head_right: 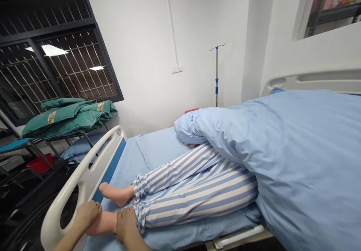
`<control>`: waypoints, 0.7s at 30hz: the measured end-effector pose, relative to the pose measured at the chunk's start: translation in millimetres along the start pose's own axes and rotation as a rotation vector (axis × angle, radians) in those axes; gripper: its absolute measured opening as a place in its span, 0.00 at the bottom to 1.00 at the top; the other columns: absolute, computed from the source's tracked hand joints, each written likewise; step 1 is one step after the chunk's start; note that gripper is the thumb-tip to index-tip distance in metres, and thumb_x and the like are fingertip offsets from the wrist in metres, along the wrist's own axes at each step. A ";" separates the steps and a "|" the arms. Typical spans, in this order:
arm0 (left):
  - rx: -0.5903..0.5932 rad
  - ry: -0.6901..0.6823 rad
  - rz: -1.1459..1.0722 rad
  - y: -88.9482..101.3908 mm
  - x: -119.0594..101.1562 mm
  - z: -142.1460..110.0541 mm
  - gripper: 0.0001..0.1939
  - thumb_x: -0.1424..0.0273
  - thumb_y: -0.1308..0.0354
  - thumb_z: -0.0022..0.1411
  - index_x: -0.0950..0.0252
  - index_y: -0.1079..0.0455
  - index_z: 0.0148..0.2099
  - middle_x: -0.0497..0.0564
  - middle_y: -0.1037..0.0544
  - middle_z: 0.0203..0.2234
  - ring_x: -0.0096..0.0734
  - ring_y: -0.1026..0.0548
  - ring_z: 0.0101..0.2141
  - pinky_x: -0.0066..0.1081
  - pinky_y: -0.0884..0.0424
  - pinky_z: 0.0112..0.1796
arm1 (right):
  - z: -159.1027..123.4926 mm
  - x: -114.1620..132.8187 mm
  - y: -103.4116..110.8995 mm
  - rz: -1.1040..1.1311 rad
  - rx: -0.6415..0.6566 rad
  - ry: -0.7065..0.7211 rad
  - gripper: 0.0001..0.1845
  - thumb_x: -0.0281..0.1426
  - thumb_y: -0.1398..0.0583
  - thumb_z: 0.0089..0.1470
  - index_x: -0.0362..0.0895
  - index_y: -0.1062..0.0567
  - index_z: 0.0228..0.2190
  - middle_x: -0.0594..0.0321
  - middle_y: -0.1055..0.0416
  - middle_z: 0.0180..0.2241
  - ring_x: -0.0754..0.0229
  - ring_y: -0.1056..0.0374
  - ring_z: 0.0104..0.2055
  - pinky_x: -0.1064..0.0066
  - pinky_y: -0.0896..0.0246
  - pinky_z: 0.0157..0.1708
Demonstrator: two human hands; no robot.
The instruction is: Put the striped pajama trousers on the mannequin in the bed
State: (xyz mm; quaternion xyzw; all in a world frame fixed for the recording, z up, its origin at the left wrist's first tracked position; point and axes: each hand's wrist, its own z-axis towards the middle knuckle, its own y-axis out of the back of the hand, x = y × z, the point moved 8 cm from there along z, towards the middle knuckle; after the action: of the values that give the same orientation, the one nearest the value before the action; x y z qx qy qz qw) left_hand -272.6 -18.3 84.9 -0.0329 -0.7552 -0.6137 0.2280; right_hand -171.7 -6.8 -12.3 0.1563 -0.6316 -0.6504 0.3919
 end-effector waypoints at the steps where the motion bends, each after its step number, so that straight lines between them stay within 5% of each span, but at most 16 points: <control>1: -0.001 -0.026 0.012 -3.2 -2.2 3.8 0.23 0.77 0.64 0.57 0.72 0.26 0.41 0.67 0.24 0.36 0.48 0.26 0.40 0.44 0.34 0.39 | 0.3 0.0 -1.1 -0.013 0.016 0.002 0.36 0.42 0.38 0.43 0.36 0.35 0.51 0.44 0.31 0.44 0.44 0.35 0.46 0.52 0.44 0.47; 8: -0.092 0.172 -0.157 -9.5 15.7 15.1 0.22 0.65 0.63 0.58 0.68 0.29 0.38 0.63 0.23 0.35 0.45 0.25 0.37 0.41 0.34 0.37 | 3.8 -1.9 -0.3 -0.020 0.027 0.002 0.32 0.43 0.40 0.45 0.36 0.34 0.48 0.45 0.31 0.44 0.46 0.35 0.45 0.54 0.45 0.47; 14: -0.144 0.521 -0.504 -24.1 40.8 -10.4 0.25 0.59 0.70 0.60 0.61 0.32 0.36 0.57 0.23 0.34 0.41 0.24 0.32 0.34 0.34 0.30 | 1.7 -1.0 3.6 -0.019 0.010 0.021 0.34 0.43 0.39 0.43 0.37 0.35 0.49 0.44 0.31 0.43 0.44 0.35 0.43 0.54 0.42 0.44; 21: -0.197 0.628 -0.662 -38.2 38.7 -32.2 0.27 0.54 0.70 0.59 0.60 0.34 0.41 0.58 0.23 0.35 0.42 0.25 0.33 0.34 0.33 0.31 | -2.9 -0.9 8.5 -0.005 -0.004 0.009 0.32 0.43 0.41 0.44 0.37 0.34 0.47 0.43 0.31 0.42 0.44 0.35 0.42 0.54 0.42 0.44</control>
State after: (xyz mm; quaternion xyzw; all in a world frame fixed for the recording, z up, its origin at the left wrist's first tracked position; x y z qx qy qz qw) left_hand -310.0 -66.9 69.6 0.3759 -0.5576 -0.7025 0.2332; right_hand -166.3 -7.3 -5.1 0.1598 -0.6281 -0.6520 0.3934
